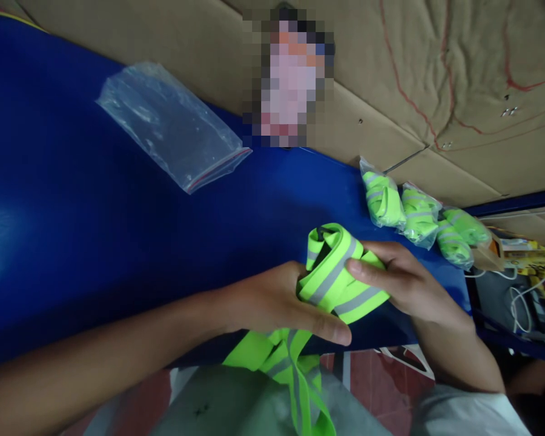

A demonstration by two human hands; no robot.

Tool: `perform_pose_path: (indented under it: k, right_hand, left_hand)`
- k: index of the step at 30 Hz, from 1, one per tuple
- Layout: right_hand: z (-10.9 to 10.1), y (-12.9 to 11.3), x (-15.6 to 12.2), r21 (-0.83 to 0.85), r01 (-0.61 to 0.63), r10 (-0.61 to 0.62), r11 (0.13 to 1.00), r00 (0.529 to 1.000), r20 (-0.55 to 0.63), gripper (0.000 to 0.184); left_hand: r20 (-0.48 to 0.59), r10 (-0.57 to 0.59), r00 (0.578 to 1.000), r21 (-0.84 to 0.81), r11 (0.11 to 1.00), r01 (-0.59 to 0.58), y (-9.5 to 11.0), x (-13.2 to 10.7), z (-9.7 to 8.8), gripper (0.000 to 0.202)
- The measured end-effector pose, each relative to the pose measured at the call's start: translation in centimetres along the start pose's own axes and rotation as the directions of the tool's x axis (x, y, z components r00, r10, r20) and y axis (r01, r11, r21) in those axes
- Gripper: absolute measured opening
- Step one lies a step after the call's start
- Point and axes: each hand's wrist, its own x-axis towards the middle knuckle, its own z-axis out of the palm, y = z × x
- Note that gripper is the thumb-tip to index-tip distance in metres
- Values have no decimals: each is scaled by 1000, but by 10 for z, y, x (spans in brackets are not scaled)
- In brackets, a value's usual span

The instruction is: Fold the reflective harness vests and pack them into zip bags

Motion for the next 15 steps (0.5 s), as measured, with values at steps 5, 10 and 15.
perform_pose_path:
  k: [5, 10, 15]
  right_hand:
    - [-10, 12, 15, 333, -112, 109, 936, 994, 28, 36]
    - [-4, 41, 28, 328, -110, 106, 938, 994, 32, 50]
    - [1, 54, 23, -249, 333, -387, 909, 898, -209, 31]
  left_hand:
    - [-33, 90, 995, 183, 980, -82, 1, -1, 1, 21]
    - [-66, 197, 978, 377, 912, -158, -5, 2, -2, 17]
    - [-120, 217, 969, 477, 868, -135, -4, 5, -5, 25]
